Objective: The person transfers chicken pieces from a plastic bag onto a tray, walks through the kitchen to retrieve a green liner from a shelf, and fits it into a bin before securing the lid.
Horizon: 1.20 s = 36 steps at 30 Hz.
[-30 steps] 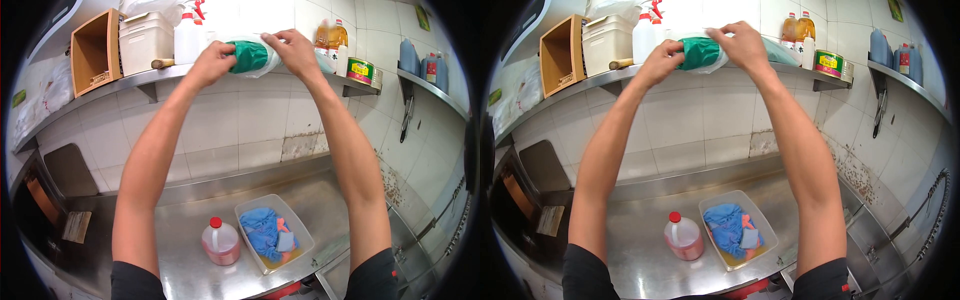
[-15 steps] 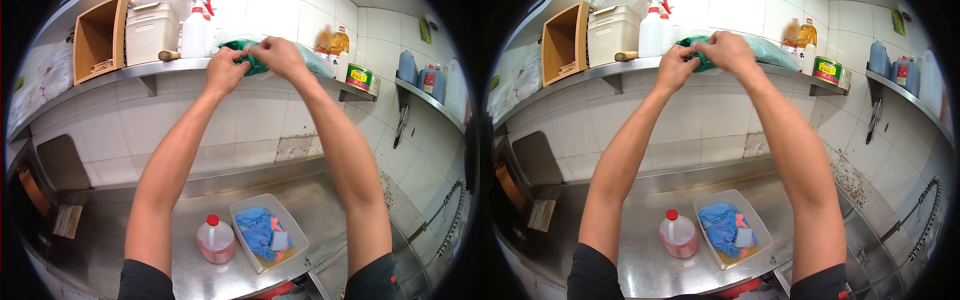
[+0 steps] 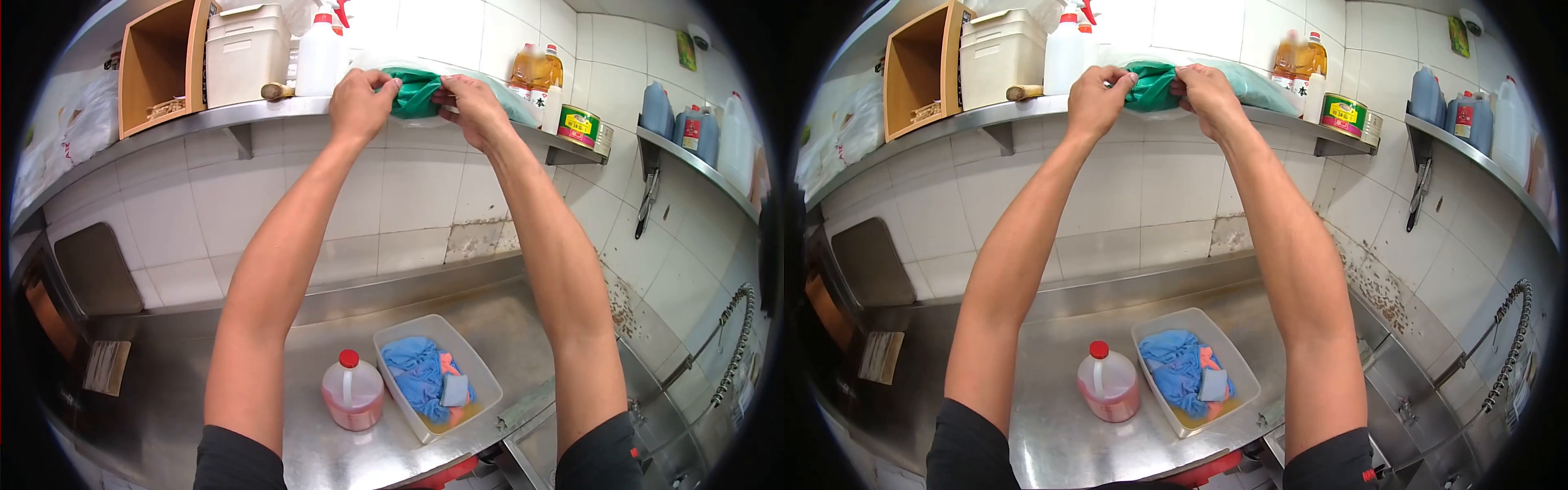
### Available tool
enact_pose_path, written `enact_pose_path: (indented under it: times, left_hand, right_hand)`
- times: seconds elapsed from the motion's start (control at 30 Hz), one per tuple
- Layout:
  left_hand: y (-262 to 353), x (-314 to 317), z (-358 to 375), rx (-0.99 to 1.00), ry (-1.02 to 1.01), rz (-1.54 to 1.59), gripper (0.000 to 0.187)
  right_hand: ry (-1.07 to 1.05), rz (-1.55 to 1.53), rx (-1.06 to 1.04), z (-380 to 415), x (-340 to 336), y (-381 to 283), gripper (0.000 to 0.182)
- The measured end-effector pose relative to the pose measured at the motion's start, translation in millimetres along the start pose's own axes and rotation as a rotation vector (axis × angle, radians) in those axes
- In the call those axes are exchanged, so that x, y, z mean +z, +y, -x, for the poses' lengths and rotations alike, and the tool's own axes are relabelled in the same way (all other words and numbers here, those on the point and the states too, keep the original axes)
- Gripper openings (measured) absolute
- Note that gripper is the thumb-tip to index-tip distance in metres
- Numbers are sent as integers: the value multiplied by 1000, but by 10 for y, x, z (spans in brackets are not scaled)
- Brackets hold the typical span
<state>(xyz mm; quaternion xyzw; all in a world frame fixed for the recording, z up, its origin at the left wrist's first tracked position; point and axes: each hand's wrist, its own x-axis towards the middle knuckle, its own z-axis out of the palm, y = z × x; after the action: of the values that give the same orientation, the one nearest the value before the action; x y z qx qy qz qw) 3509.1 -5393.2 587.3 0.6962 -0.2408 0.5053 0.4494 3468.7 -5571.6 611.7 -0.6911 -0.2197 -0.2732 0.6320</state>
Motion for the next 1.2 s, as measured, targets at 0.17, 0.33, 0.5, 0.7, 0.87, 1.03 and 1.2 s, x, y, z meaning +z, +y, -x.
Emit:
enact_pose_path:
  times: [0.17,0.33,0.5,0.7,0.87,1.03,1.2]
  left_hand:
    - [52,100,-306,397,22,-211,21]
    - [325,146,-856,336,-320,-156,29]
    - [127,181,-1216,364,-229,-62,25]
    - [291,-208,-1186,100,-145,-310,34]
    - [548,-387,-1200,180,19,-364,32]
    - [507,-297,-1204,466,-71,-7,32]
    - [321,-226,-987,456,-384,-499,43]
  right_hand:
    - [1,169,-116,16,13,-38,24]
    - [-41,1158,-964,495,457,92,32]
    - [116,1464,-617,328,628,183,41]
    - [65,1557,-613,132,605,104,22]
    - [79,1593,-637,29,547,43,19]
    - [60,1522,-728,14,338,29,21]
    - [27,1446,-739,60,251,33,28]
